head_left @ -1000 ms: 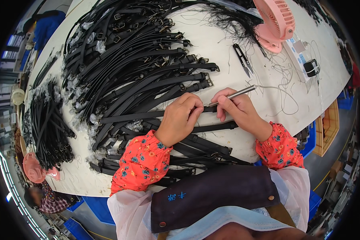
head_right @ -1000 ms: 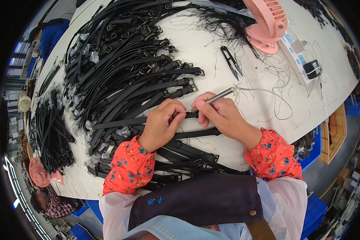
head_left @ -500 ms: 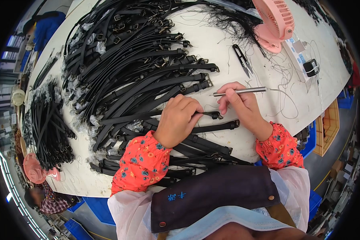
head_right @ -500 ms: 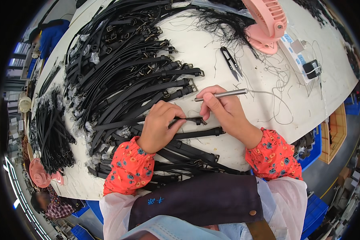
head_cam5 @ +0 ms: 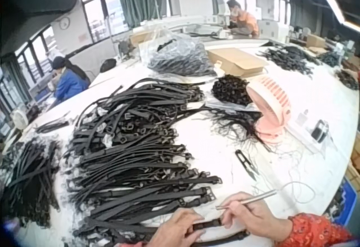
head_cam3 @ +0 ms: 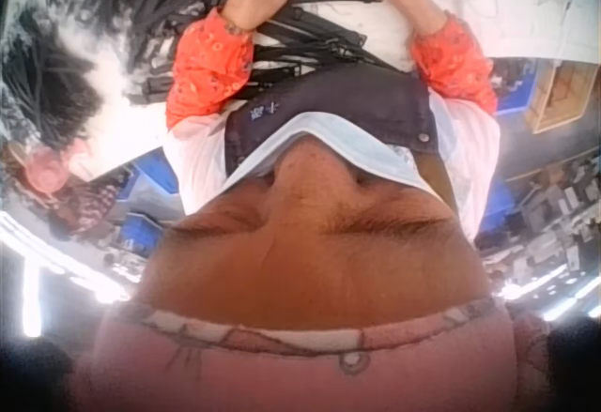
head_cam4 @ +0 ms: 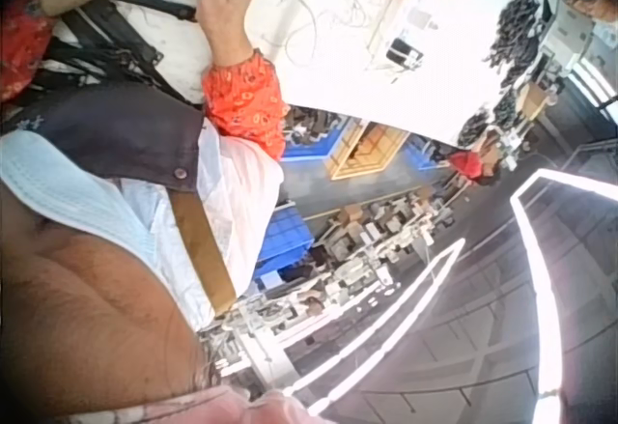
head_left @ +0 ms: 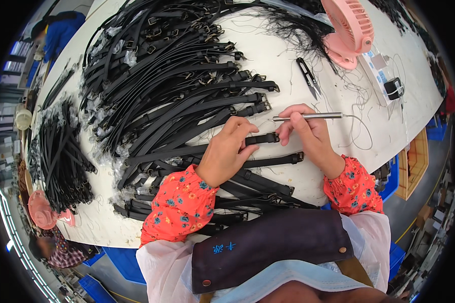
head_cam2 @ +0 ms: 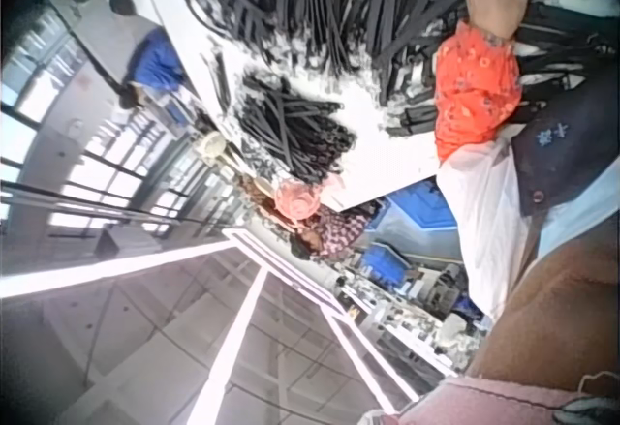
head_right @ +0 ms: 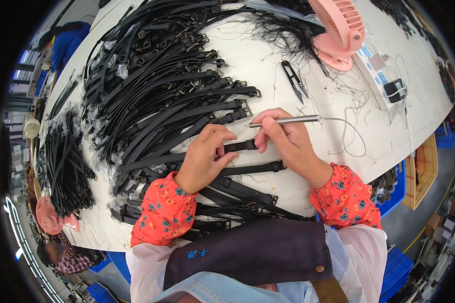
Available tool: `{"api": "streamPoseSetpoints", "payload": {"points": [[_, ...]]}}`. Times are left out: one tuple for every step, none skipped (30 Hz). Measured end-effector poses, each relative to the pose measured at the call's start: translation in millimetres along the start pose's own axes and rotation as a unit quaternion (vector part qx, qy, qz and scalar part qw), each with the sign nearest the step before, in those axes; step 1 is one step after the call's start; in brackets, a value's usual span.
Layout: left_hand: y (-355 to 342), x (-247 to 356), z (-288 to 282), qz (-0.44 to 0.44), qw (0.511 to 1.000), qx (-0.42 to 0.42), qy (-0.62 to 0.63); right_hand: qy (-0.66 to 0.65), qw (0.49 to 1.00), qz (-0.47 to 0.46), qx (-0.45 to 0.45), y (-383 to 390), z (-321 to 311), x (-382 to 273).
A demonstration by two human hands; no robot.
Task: The person uses a metal awl to stitch a black leather strap to a metal buckle. They repeatedly pierce the leather and pull a thread through to secure the buckle, working on a pile of similar straps on a white table.
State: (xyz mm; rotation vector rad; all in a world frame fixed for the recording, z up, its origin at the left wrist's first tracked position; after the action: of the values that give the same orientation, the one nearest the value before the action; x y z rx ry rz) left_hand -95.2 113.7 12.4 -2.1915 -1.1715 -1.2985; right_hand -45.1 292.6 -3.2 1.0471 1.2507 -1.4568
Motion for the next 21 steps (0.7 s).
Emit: {"api": "streamPoseSetpoints", "payload": {"points": [[2, -1, 2, 0.017, 1.0, 0.01, -0.015, -0.007, 1.0, -0.002, 0.002, 0, 0, 0], [3, -2, 3, 0.034, 0.999, 0.021, -0.03, -0.004, 1.0, -0.005, -0.01, 0, 1, 0], [5, -1, 4, 0.075, 0.994, 0.038, -0.067, 0.0, 1.0, -0.008, -0.023, 1, 1, 0], [7, 0, 5, 0.115, 0.986, 0.056, -0.104, 0.004, 0.999, -0.011, -0.035, 1, 3, -1], [9, 3, 6, 0.155, 0.975, 0.073, -0.141, 0.007, 0.999, 0.013, -0.044, 2, 5, 0], [10, 6, 6, 0.167, 0.971, 0.081, -0.153, 0.011, 0.998, 0.036, -0.052, 3, 7, -2], [10, 10, 6, 0.179, 0.966, 0.089, -0.165, 0.014, 0.996, 0.059, -0.06, 5, 9, -1], [11, 13, 6, 0.191, 0.961, 0.097, -0.176, 0.016, 0.996, 0.059, -0.065, 5, 9, -1], [8, 9, 6, 0.163, 0.972, 0.086, -0.145, 0.018, 0.996, 0.059, -0.072, 5, 11, 0], [6, 6, 5, 0.135, 0.981, 0.075, -0.114, 0.02, 0.995, 0.058, -0.079, 5, 12, 0], [3, 2, 4, 0.107, 0.989, 0.063, -0.082, 0.019, 0.994, 0.063, -0.082, 5, 13, 0], [2, 1, 4, 0.094, 0.991, 0.055, -0.077, 0.018, 0.994, 0.068, -0.085, 5, 15, 0], [0, 0, 4, 0.081, 0.993, 0.047, -0.071, 0.017, 0.993, 0.073, -0.087, 5, 16, 0], [-1, -2, 4, 0.069, 0.995, 0.038, -0.065, 0.021, 0.993, 0.074, -0.091, 5, 16, 1], [-1, -2, 3, 0.072, 0.994, 0.039, -0.068, 0.025, 0.992, 0.075, -0.095, 5, 16, 2], [-1, -1, 3, 0.075, 0.994, 0.04, -0.071, 0.029, 0.992, 0.076, -0.099, 5, 17, 3], [-1, -1, 3, 0.078, 0.993, 0.041, -0.074, 0.027, 0.992, 0.077, -0.098, 5, 17, 3], [-1, -2, 3, 0.077, 0.993, 0.041, -0.074, 0.026, 0.992, 0.078, -0.098, 5, 17, 3], [-2, -2, 4, 0.077, 0.993, 0.041, -0.074, 0.024, 0.992, 0.078, -0.097, 5, 18, 3], [-2, -3, 4, 0.076, 0.993, 0.041, -0.075, 0.025, 0.992, 0.08, -0.096, 5, 18, 3], [-2, -3, 4, 0.076, 0.994, 0.041, -0.074, 0.025, 0.992, 0.082, -0.096, 5, 18, 4]]}}
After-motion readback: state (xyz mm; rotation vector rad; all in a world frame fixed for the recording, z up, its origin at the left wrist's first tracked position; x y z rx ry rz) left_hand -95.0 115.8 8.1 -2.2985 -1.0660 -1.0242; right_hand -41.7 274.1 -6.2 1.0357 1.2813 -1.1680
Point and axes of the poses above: each hand's wrist, its own y-axis away from the middle knuckle, its own z-axis out of the palm, x = y × z, the point moved 7 cm from there along -y, towards the middle knuckle, and after that the axes turned 12 degrees about -z, right-handed, at the moved point
